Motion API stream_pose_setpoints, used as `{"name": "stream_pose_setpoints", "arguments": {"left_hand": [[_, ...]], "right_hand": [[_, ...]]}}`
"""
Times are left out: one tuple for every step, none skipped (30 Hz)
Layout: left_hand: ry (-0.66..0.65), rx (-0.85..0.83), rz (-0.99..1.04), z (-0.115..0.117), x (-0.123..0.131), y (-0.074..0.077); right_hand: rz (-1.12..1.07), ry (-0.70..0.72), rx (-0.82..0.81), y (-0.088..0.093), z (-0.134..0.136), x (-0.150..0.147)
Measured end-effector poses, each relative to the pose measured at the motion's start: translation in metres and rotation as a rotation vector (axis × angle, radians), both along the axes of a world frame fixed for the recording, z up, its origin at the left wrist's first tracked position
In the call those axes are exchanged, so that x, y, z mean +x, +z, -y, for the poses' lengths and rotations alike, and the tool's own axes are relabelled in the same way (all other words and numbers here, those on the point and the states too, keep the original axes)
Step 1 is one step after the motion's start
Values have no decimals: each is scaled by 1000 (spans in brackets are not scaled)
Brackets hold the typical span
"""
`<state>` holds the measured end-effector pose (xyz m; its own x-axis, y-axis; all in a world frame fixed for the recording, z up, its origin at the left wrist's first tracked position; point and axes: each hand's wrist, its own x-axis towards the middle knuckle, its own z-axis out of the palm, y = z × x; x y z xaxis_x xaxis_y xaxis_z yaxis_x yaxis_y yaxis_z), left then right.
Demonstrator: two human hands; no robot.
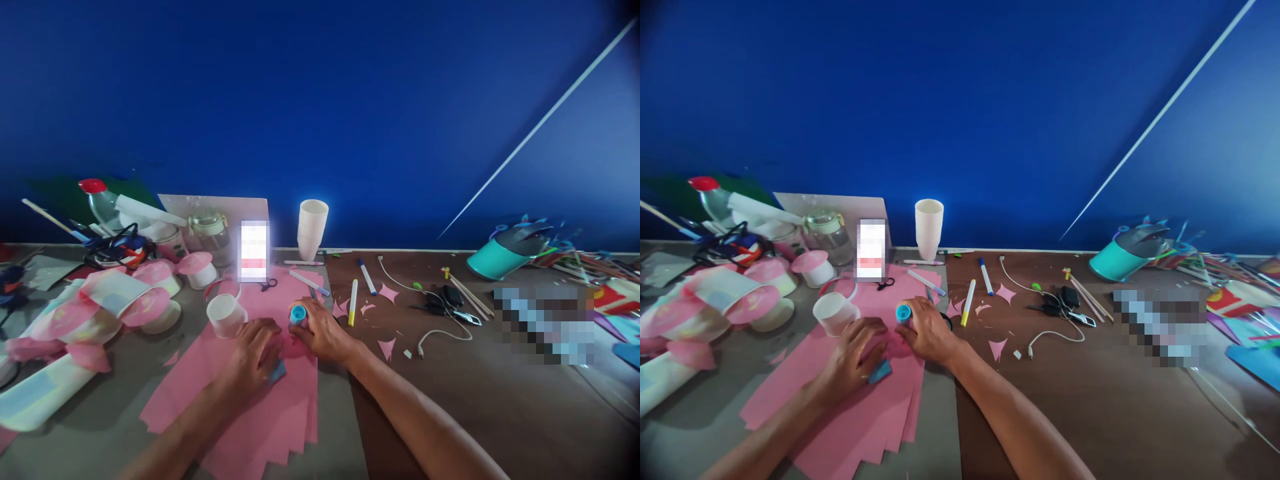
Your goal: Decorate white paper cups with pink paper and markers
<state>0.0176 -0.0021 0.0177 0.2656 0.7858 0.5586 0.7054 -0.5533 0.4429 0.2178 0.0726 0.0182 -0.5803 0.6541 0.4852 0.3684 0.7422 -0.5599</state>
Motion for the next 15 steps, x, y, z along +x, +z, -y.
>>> {"name": "stream_pose_setpoints", "arguments": {"left_hand": [[40, -25, 13, -1, -1, -4], [64, -54, 24, -3, -3, -8], [73, -88, 37, -4, -3, -11], [73, -130, 56, -5, -4, -14], [71, -183, 83, -6, -4, -15], [74, -246, 123, -7, -3, -17], [81, -310, 179, -8, -3, -17], [95, -364, 247, -8, -3, -18], [111, -402, 317, -8, -2, -19], [125, -424, 383, -8, -2, -19], [135, -437, 448, -7, -1, -20], [135, -454, 517, -7, -1, -22], [133, -482, 599, -7, 0, -22], [132, -521, 701, -7, 1, -23], [130, -572, 823, -7, 2, -23]], "right_hand": [[0, 5, 2, 2, 1, 1], [6, 8, -1, 4, 2, 1], [17, 12, -9, 7, 4, 1], [30, 19, -17, 10, 6, 0], [44, 34, -25, 12, 8, 0], [54, 55, -30, 14, 9, 0], [55, 75, -35, 15, 10, -1], [45, 91, -49, 14, 11, -1], [18, 97, -74, 13, 10, -1], [-41, 93, -116, 11, 8, -1], [-122, 79, -167, 8, 6, -1], [-213, 55, -217, 5, 3, 0], [-298, 33, -254, 3, 0, 0], [-368, 16, -282, 2, -3, 0], [-428, 7, -306, 1, -6, 1]]}}
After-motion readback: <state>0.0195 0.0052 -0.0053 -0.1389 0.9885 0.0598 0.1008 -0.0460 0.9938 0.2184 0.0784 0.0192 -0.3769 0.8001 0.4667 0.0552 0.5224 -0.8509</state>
